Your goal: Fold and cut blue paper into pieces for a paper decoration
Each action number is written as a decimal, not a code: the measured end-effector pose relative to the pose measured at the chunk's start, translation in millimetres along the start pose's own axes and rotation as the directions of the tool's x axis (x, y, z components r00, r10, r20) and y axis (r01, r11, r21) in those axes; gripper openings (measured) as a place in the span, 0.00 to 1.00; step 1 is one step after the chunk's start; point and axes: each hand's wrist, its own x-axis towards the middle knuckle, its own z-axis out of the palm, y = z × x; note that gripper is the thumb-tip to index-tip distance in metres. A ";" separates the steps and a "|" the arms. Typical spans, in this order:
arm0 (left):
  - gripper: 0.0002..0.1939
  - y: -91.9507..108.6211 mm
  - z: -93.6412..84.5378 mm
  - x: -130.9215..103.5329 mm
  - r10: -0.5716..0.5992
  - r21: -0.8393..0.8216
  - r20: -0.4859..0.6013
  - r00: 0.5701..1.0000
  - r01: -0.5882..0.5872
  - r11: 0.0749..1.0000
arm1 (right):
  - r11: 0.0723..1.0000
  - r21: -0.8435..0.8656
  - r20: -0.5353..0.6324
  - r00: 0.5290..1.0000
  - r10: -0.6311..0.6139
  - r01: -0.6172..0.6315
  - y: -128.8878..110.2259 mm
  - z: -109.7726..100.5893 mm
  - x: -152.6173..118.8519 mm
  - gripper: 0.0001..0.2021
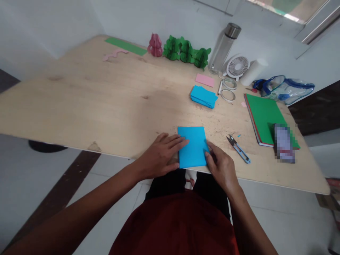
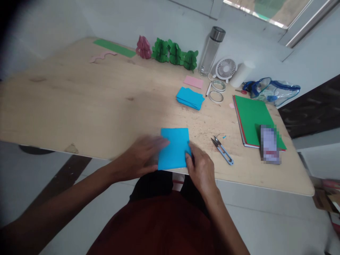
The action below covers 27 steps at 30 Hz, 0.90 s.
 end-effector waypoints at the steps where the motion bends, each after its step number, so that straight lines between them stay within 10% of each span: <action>1: 0.33 0.0 0.1 0.0 0.003 0.012 0.011 1.000 -0.003 1.000 | 1.000 0.000 -0.001 1.000 0.001 -0.001 -0.1 0.0 -0.2 0.20; 17: 0.33 -1.8 0.4 -4.2 0.055 0.049 0.005 0.998 -0.056 0.997 | 0.955 -0.269 -0.147 0.975 -0.165 0.121 -23.7 -2.9 -8.5 0.18; 27: 0.30 -9.5 15.9 -5.3 0.076 0.076 -0.086 0.993 -0.070 0.995 | 0.885 -0.205 0.171 0.905 -0.389 0.419 -52.6 20.1 -19.2 0.16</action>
